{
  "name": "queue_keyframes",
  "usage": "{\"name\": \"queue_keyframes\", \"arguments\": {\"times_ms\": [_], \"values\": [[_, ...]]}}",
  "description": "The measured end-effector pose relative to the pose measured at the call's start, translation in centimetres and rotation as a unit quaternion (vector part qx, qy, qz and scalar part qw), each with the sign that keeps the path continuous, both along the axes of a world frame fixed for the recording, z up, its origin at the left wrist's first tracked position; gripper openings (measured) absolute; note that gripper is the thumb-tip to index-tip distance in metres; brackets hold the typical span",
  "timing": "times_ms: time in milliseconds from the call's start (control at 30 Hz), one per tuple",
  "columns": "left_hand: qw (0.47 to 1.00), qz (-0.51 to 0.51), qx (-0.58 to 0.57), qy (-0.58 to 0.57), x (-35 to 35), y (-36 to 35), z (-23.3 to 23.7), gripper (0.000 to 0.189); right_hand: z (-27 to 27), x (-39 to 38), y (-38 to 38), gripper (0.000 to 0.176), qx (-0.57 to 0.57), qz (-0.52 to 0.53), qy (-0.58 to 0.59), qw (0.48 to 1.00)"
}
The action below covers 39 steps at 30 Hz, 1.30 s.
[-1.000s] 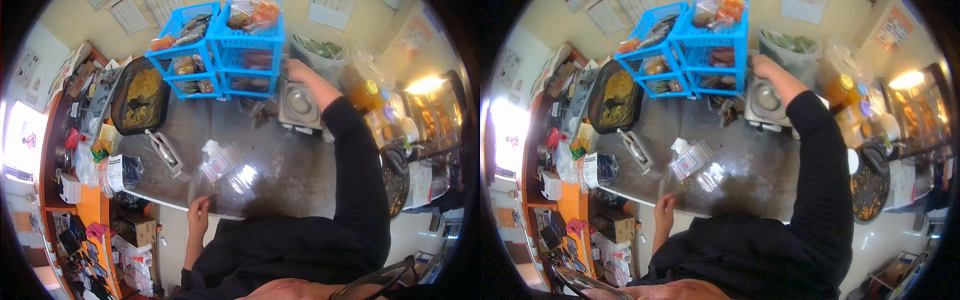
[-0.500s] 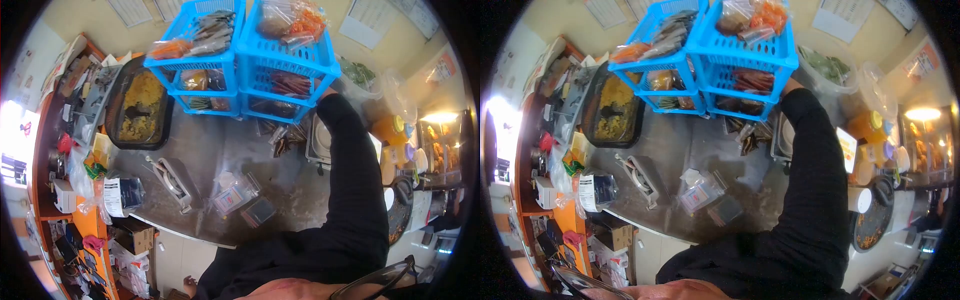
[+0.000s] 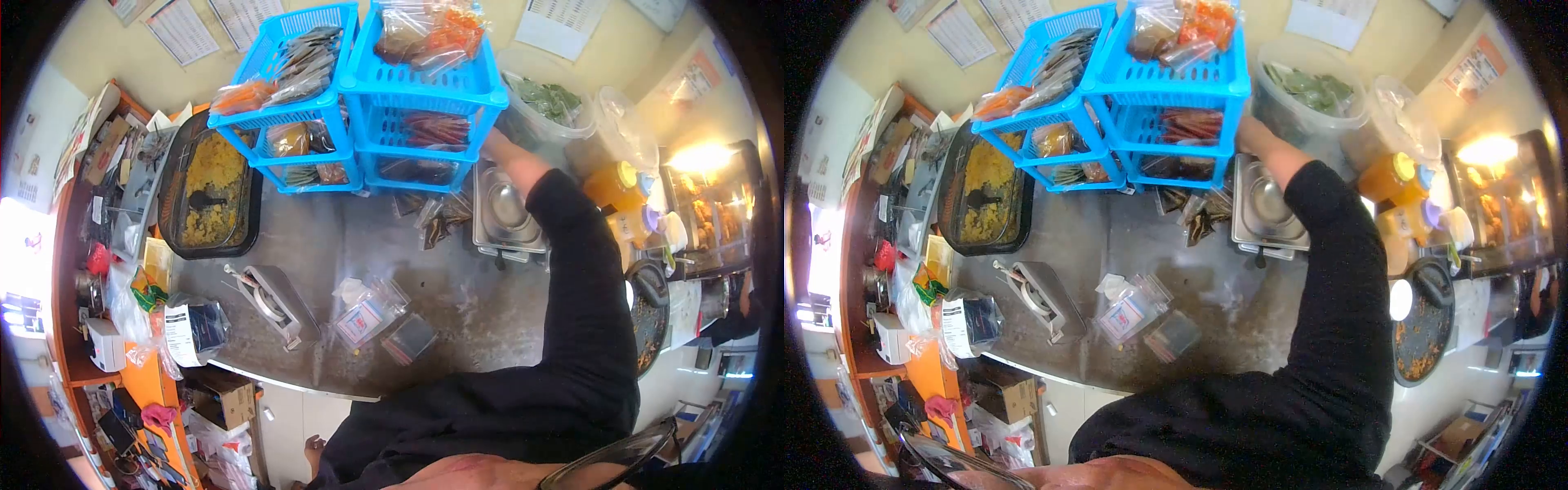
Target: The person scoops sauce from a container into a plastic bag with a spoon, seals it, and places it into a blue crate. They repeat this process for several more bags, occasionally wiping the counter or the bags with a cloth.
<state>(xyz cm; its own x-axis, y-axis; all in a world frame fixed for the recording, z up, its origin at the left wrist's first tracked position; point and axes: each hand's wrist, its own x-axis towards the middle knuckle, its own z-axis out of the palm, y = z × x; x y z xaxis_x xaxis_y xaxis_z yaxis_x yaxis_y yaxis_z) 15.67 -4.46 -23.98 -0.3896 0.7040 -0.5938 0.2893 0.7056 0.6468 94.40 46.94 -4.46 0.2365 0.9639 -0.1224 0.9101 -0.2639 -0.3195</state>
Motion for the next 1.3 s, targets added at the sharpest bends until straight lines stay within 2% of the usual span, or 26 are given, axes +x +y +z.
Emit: {"name": "queue_keyframes", "arguments": {"times_ms": [67,100,167,200,333,400,500,533,567,633,667,733,767,833,867,933,1000,1067,1100,1200,1300], "values": [[0.999,0.031,-0.011,-0.023,0.0,0.1,-0.1,0.019,1.9,-0.7,-1.7,0.024,0.000,-0.004,-0.023,1.000],[1.000,-0.003,-0.011,0.002,0.1,0.2,-0.1,0.018,3.5,-1.4,-2.6,0.025,-0.018,-0.005,-0.059,0.998],[0.996,-0.069,-0.009,0.052,0.3,0.3,-0.3,0.017,5.9,-2.7,-5.3,0.028,0.105,0.013,-0.057,0.993],[0.997,-0.068,-0.004,0.041,0.5,0.4,-0.4,0.017,6.8,-3.2,-6.6,0.031,0.165,0.023,-0.055,0.984],[0.994,-0.093,0.029,0.043,1.2,1.0,-1.6,0.019,12.1,-4.9,-11.3,0.033,0.285,0.046,-0.023,0.957],[0.989,-0.123,0.026,0.072,1.2,0.3,-1.7,0.020,14.7,-3.7,-11.8,0.031,0.416,0.011,-0.098,0.904],[0.979,-0.174,0.033,0.105,0.9,0.4,-2.5,0.021,18.0,0.6,-10.9,0.027,0.488,-0.029,-0.111,0.865],[0.993,-0.107,0.015,0.044,1.2,0.4,-2.3,0.022,17.9,2.1,-10.5,0.028,0.494,-0.029,-0.118,0.861],[0.999,-0.038,-0.003,-0.017,1.8,0.4,-1.7,0.023,17.4,2.0,-11.0,0.026,0.452,-0.058,-0.148,0.878],[0.997,0.020,0.012,-0.074,2.6,1.3,0.2,0.023,17.0,1.1,-11.3,0.024,0.371,-0.116,-0.208,0.897],[0.993,0.049,0.020,-0.104,3.1,1.6,1.1,0.024,17.3,-0.6,-11.7,0.021,0.423,-0.087,-0.173,0.885],[0.997,0.028,0.036,-0.056,4.4,1.9,2.2,0.023,17.9,-6.8,-13.8,0.017,0.514,-0.033,-0.100,0.851],[0.998,0.015,0.043,-0.032,4.6,1.5,2.6,0.023,17.2,-9.7,-14.9,0.014,0.515,0.005,-0.042,0.856],[0.997,0.030,0.051,-0.055,4.6,1.1,1.8,0.023,14.2,-15.7,-15.6,0.011,0.486,0.059,0.087,0.867],[0.996,0.036,0.056,-0.066,4.3,0.8,1.3,0.023,11.6,-18.0,-15.7,0.014,0.382,0.082,0.102,0.915],[0.996,0.021,0.074,-0.052,4.4,1.4,1.7,0.024,5.5,-21.1,-13.7,0.022,0.144,0.145,-0.008,0.979],[0.995,-0.002,0.090,-0.029,4.4,1.9,2.6,0.024,1.3,-23.3,-12.7,0.027,0.014,0.086,-0.151,0.985],[0.994,-0.035,0.106,-0.001,3.7,2.9,3.4,0.024,-4.1,-23.1,-11.2,0.028,0.078,0.052,-0.142,0.985],[0.994,-0.010,0.106,-0.039,2.6,2.8,3.0,0.025,-5.5,-23.0,-10.8,0.029,0.108,0.034,-0.137,0.984],[0.984,0.059,0.085,-0.146,-1.2,2.0,1.1,0.025,-5.8,-23.9,-10.9,0.029,0.114,0.002,-0.186,0.976],[0.995,-0.077,0.061,0.022,-4.6,0.9,-0.8,0.025,-4.6,-24.0,-10.6,0.043,0.111,-0.047,-0.083,0.989]]}}
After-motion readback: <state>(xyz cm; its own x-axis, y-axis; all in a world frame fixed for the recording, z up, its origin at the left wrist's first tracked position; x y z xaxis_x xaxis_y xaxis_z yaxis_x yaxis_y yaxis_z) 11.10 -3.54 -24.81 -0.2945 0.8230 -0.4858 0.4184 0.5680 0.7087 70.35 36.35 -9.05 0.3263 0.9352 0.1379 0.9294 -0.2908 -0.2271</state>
